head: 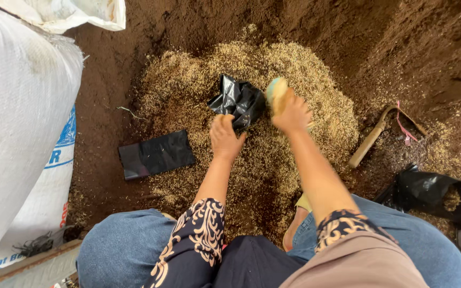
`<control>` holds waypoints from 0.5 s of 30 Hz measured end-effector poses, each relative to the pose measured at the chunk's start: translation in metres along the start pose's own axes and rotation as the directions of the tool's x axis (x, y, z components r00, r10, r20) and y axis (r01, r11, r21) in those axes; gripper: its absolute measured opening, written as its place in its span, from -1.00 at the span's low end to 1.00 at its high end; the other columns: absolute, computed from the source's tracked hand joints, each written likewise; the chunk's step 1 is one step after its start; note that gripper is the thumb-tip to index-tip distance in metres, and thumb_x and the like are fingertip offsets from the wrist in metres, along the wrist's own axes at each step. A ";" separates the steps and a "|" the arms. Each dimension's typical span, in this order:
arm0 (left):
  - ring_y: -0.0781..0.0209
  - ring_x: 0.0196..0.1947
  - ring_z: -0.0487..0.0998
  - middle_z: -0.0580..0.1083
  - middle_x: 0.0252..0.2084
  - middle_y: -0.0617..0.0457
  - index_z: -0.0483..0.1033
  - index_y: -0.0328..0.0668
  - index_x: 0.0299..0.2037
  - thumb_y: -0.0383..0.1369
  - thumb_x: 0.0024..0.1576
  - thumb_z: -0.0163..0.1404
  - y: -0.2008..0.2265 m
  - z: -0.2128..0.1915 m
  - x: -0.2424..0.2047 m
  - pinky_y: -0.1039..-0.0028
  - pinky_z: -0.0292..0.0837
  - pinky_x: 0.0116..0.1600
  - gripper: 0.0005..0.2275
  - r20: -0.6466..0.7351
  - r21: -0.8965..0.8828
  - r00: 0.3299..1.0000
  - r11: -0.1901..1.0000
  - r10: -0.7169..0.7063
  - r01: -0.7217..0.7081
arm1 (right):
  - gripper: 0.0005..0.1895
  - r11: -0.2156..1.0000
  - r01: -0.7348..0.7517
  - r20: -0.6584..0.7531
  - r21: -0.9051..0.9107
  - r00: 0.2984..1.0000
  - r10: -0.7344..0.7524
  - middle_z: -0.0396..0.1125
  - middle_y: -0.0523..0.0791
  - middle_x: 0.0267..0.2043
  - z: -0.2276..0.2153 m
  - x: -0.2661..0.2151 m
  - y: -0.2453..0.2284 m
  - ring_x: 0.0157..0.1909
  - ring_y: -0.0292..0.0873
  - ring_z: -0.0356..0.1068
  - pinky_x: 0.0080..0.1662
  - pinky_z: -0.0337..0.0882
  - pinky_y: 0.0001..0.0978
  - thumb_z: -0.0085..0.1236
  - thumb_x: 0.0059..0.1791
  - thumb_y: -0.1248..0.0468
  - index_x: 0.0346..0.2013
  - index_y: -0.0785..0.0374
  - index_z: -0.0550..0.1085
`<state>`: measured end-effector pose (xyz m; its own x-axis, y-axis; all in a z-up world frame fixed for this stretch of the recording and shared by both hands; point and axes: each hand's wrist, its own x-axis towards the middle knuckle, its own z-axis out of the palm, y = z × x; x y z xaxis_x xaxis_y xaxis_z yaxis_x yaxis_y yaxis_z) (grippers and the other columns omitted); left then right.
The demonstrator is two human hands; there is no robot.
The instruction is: The person scoops grain from a large pile using a scoop and fills black plastic bags. They tie the bags and place them aside, repeating the process.
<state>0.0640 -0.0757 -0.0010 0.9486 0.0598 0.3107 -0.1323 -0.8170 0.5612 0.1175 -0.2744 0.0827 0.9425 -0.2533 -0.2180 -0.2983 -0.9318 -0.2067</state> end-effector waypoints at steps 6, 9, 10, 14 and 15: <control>-0.12 0.09 0.44 0.39 0.10 -0.06 0.48 -0.02 0.15 -0.48 0.01 0.16 -0.014 0.004 0.033 0.12 0.36 0.17 -0.56 0.034 0.079 0.999 0.996 0.026 -0.029 | 0.16 0.924 0.212 -0.112 -0.317 0.959 -0.259 0.15 0.04 0.26 0.047 0.021 -0.031 0.24 0.08 0.15 0.15 0.22 0.06 0.35 -0.24 -0.06 0.47 0.15 -0.09; -0.12 -0.02 0.51 0.47 0.00 -0.07 0.58 -0.11 -0.01 -0.44 0.11 0.11 -0.034 -0.005 0.040 0.14 0.43 0.09 -0.77 0.007 -0.089 0.985 0.981 -0.171 0.171 | 0.18 0.926 0.230 -0.015 -0.300 0.969 -0.246 0.18 0.03 0.30 0.033 0.022 -0.023 0.29 0.02 0.18 0.19 0.23 0.00 0.30 -0.19 -0.17 0.54 0.15 -0.08; -0.15 -0.07 0.51 0.46 -0.02 -0.12 0.57 -0.15 -0.03 -0.43 0.10 0.11 -0.039 -0.010 0.044 0.13 0.43 0.03 -0.77 -0.013 -0.180 0.972 0.956 -0.235 0.229 | 0.23 0.929 0.230 -0.010 -0.290 0.970 -0.244 0.16 0.03 0.32 0.023 0.023 -0.021 0.31 0.02 0.16 0.21 0.21 0.01 0.30 -0.22 -0.29 0.51 0.16 -0.08; -0.15 -0.13 0.52 0.45 -0.07 -0.16 0.54 -0.17 0.03 -0.40 0.15 0.00 -0.054 -0.028 0.055 0.15 0.43 -0.02 -0.75 -0.008 -0.312 0.920 0.875 -0.393 0.371 | 0.33 0.956 0.215 -0.026 -0.199 0.974 -0.224 0.15 0.06 0.34 -0.006 0.024 -0.021 0.34 0.05 0.12 0.27 0.09 0.14 0.29 -0.22 -0.47 0.52 0.17 -0.11; -0.15 -0.13 0.52 0.45 -0.07 -0.16 0.54 -0.16 0.02 -0.40 0.14 -0.01 -0.058 -0.033 0.056 0.16 0.43 -0.01 -0.75 -0.047 -0.333 0.910 0.866 -0.411 0.374 | 0.33 0.962 0.185 0.008 -0.198 0.982 -0.188 0.17 0.05 0.34 -0.009 0.021 -0.022 0.34 0.05 0.14 0.27 0.14 0.10 0.30 -0.24 -0.43 0.54 0.13 -0.13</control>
<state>0.1157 -0.0061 0.0091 0.9046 0.4170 0.0883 0.1441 -0.4941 0.8574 0.1455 -0.2621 0.0909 0.9805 -0.0719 -0.1829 -0.0823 -0.9953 -0.0501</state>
